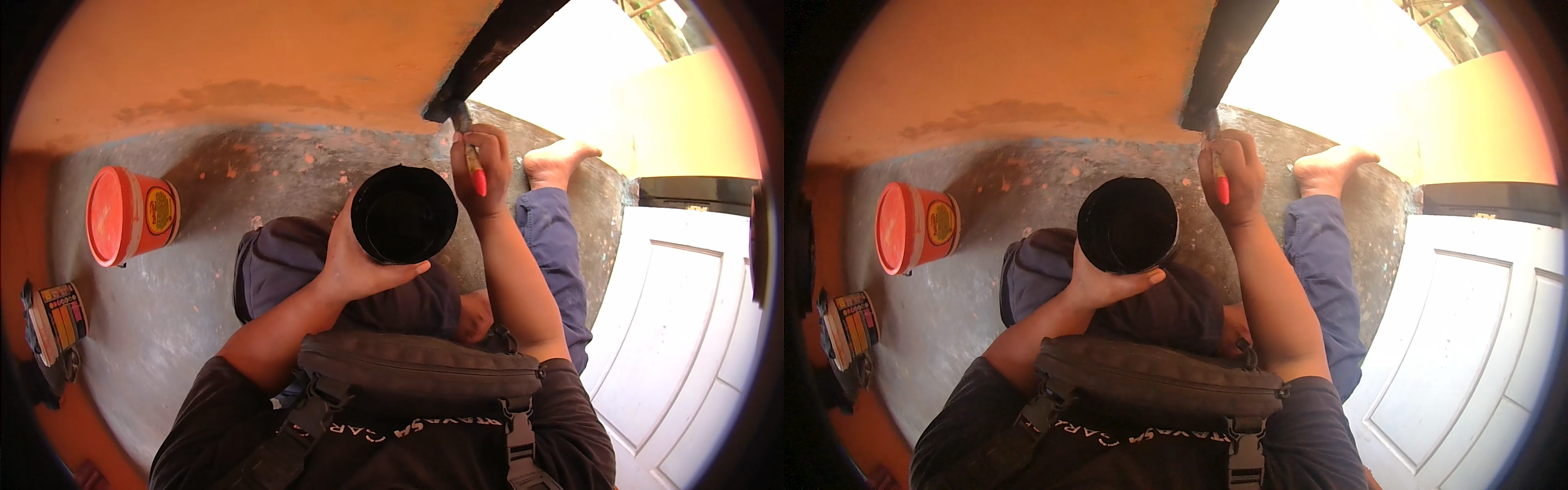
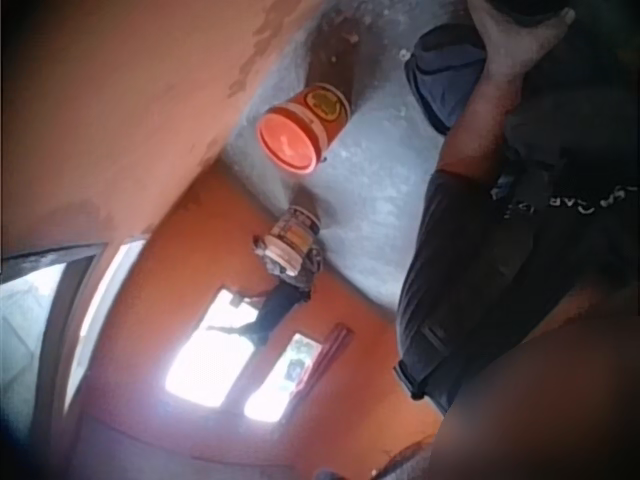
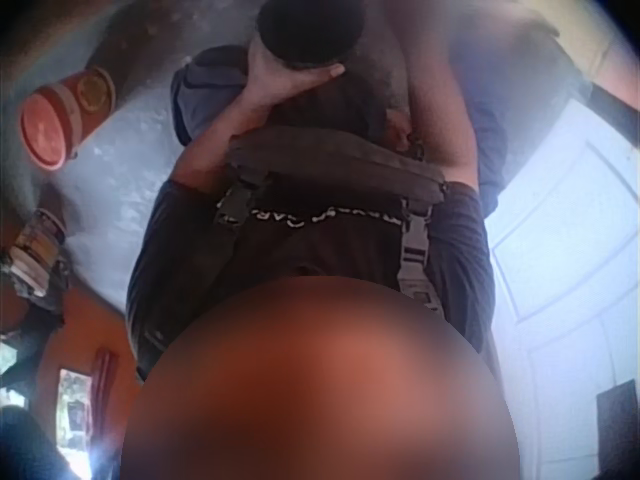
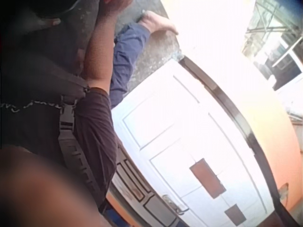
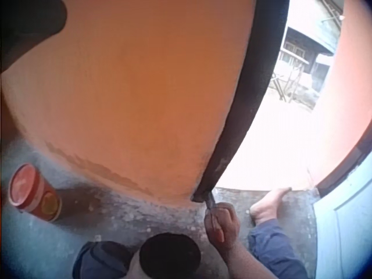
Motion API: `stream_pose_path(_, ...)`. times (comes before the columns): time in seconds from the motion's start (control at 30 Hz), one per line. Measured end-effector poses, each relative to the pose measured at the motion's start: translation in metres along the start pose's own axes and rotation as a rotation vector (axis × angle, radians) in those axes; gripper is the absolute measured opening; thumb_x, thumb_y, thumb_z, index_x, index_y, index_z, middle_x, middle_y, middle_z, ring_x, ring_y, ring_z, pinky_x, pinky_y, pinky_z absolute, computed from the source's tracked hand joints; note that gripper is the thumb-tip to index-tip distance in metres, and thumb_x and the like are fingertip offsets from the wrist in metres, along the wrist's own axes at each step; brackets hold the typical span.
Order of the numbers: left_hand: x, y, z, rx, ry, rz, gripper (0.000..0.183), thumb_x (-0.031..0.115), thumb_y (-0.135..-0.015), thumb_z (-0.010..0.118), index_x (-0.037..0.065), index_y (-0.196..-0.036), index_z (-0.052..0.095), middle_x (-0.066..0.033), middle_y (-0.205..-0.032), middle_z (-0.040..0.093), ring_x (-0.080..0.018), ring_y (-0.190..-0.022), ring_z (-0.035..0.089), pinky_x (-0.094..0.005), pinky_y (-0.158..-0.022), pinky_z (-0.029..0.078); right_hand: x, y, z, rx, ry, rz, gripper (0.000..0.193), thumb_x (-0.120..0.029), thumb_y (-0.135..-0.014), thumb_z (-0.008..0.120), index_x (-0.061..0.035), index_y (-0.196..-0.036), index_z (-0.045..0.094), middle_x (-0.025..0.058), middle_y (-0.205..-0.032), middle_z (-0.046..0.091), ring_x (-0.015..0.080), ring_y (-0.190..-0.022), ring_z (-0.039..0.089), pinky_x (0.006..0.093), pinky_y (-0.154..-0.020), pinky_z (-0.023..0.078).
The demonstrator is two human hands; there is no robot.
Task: The person sits on the floor and paints the lower section of a door frame black using a brush and a small paint container. They repeatedly dip the brush into the paint and apply it to the frame, working on the bottom edge and vertical sides.
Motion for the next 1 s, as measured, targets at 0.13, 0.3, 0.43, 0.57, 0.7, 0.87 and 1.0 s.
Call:
stream_pose_path(0.13, -0.003, 0.004, 0.000, 0.041, 0.065, 0.014, 0.097, 0.020, -0.057, 0.097, 0.000, -0.137, 0.049, -0.0149, -0.128, 0.063, -0.0248, -0.120, 0.063, -0.0396, -0.103, 0.050, -0.025, -0.002, -0.016, 0.152, -0.026, -0.121, 0.020, 0.004, -0.082, 0.075, -0.0048, -0.093, 0.062, 0.0158, -0.097, 0.064, 0.0314, -0.082, 0.067, 0.0387, -0.071, 0.056)
stream_pose_path(0.3, 0.003, 0.002, 0.001, 0.017, 0.059, -0.015, 0.096, 0.020, -0.057, 0.097, 0.000, -0.137, 0.049, -0.0151, -0.129, 0.063, -0.0251, -0.122, 0.062, -0.0396, -0.103, 0.050, -0.014, 0.027, -0.004, -0.030, -0.054, -0.005, 0.019, 0.002, -0.082, 0.075, -0.0058, -0.094, 0.062, 0.0147, -0.098, 0.064, 0.0327, -0.083, 0.068, 0.0400, -0.069, 0.056)
stream_pose_path(0.43, 0.005, 0.001, 0.002, -0.007, 0.103, -0.063, 0.096, 0.020, -0.057, 0.096, -0.001, -0.138, 0.049, -0.0153, -0.130, 0.063, -0.0251, -0.123, 0.062, -0.0398, -0.104, 0.049, -0.004, 0.012, 0.001, 0.024, -0.001, -0.019, 0.018, 0.001, -0.083, 0.076, -0.0049, -0.093, 0.062, 0.0152, -0.098, 0.065, 0.0328, -0.083, 0.067, 0.0398, -0.071, 0.055)
stream_pose_path(0.57, 0.003, 0.002, 0.000, 0.014, 0.078, -0.035, 0.097, 0.020, -0.057, 0.096, -0.001, -0.139, 0.048, -0.0156, -0.131, 0.063, -0.0251, -0.123, 0.062, -0.0401, -0.105, 0.048, -0.029, -0.006, -0.014, 0.134, -0.025, -0.093, 0.019, 0.003, -0.082, 0.076, -0.0046, -0.093, 0.062, 0.0149, -0.097, 0.065, 0.0312, -0.081, 0.067, 0.0390, -0.070, 0.056)
stream_pose_path(0.7, 0.004, 0.001, 0.001, 0.017, 0.086, 0.026, 0.098, 0.020, -0.057, 0.096, -0.002, -0.139, 0.047, -0.0161, -0.131, 0.063, -0.0256, -0.123, 0.062, -0.0403, -0.105, 0.048, -0.019, 0.021, -0.006, 0.009, -0.074, -0.027, 0.020, 0.001, -0.082, 0.076, -0.0052, -0.093, 0.061, 0.0144, -0.096, 0.064, 0.0323, -0.078, 0.066, 0.0399, -0.067, 0.055)
stream_pose_path(0.87, 0.004, 0.002, 0.001, 0.014, 0.060, 0.031, 0.100, 0.021, -0.057, 0.096, -0.001, -0.141, 0.047, -0.0168, -0.132, 0.062, -0.0256, -0.125, 0.061, -0.0401, -0.106, 0.048, -0.005, 0.017, 0.003, 0.028, 0.008, -0.011, 0.017, 0.000, -0.084, 0.074, -0.0052, -0.093, 0.061, 0.0150, -0.097, 0.063, 0.0339, -0.082, 0.066, 0.0412, -0.069, 0.055)
stream_pose_path(1.0, 0.003, 0.003, 0.001, 0.063, 0.077, 0.080, 0.101, 0.020, -0.057, 0.096, -0.001, -0.142, 0.046, -0.0164, -0.133, 0.062, -0.0257, -0.125, 0.061, -0.0402, -0.106, 0.048, -0.021, 0.013, -0.006, 0.084, -0.029, -0.052, 0.018, 0.000, -0.084, 0.075, -0.0054, -0.093, 0.060, 0.0147, -0.098, 0.064, 0.0321, -0.080, 0.066, 0.0416, -0.069, 0.055)
Point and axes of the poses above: each hand's wrist, its own y-axis away from the middle knuckle, its own z-axis out of the palm, x = y × z, the point moved 4 cm from there along -y, towards the middle knuckle
